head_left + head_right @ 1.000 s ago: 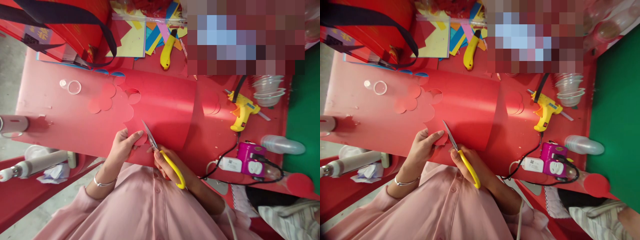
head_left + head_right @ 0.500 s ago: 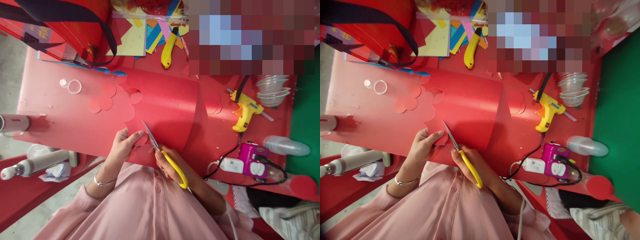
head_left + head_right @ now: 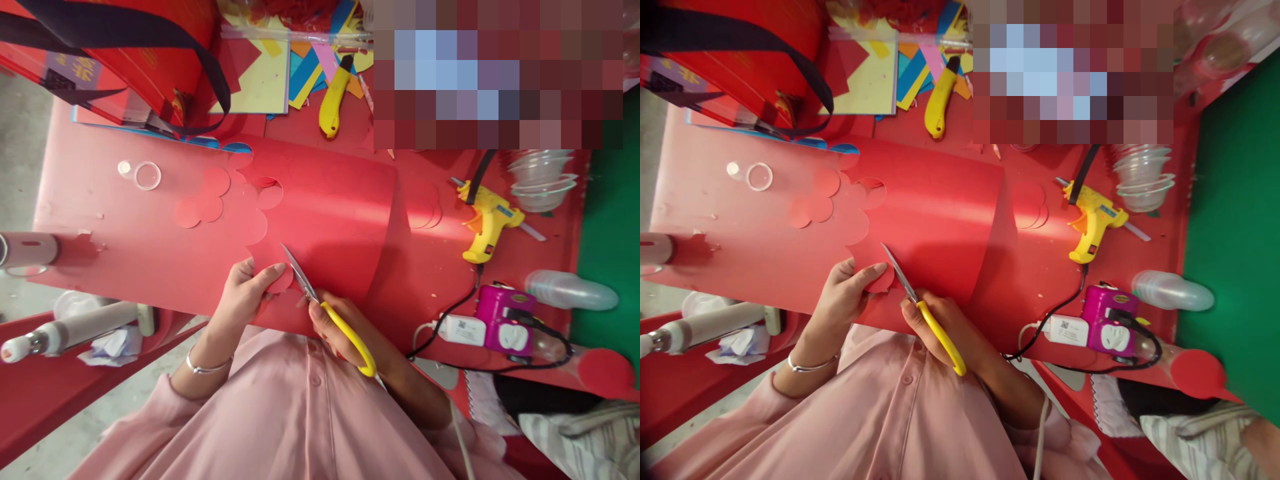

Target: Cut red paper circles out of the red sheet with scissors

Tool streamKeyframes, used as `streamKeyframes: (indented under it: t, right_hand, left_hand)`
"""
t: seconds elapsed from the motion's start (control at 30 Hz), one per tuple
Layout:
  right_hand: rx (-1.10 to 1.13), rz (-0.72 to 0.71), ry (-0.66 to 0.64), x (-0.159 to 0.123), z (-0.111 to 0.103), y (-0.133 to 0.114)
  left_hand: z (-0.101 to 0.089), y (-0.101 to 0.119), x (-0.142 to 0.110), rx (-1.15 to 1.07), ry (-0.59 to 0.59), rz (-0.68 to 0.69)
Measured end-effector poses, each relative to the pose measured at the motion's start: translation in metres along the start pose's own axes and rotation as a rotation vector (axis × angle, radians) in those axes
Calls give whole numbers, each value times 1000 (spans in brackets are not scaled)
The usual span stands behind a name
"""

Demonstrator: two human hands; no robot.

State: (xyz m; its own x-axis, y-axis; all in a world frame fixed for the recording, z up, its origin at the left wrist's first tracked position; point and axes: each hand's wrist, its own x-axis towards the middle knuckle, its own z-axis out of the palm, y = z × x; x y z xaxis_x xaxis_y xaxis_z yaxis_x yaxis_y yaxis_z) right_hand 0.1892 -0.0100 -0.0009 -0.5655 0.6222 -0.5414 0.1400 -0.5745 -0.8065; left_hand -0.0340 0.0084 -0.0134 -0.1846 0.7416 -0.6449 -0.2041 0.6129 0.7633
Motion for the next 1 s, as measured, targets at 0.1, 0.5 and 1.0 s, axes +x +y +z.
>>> streamKeyframes:
  t: [0.1,0.5,1.0]
  right_hand:
    - [9,-1,7,0,-1,-1]
    - [11,-10,-13,-1,-5,1]
    - [-17,-5,-19,-2,-5,1]
  left_hand:
    - [3,2,0,-25,-1,-5]
    - [1,1,1,-40,-9,-13]
    - [1,4,2,-19,-30,-18]
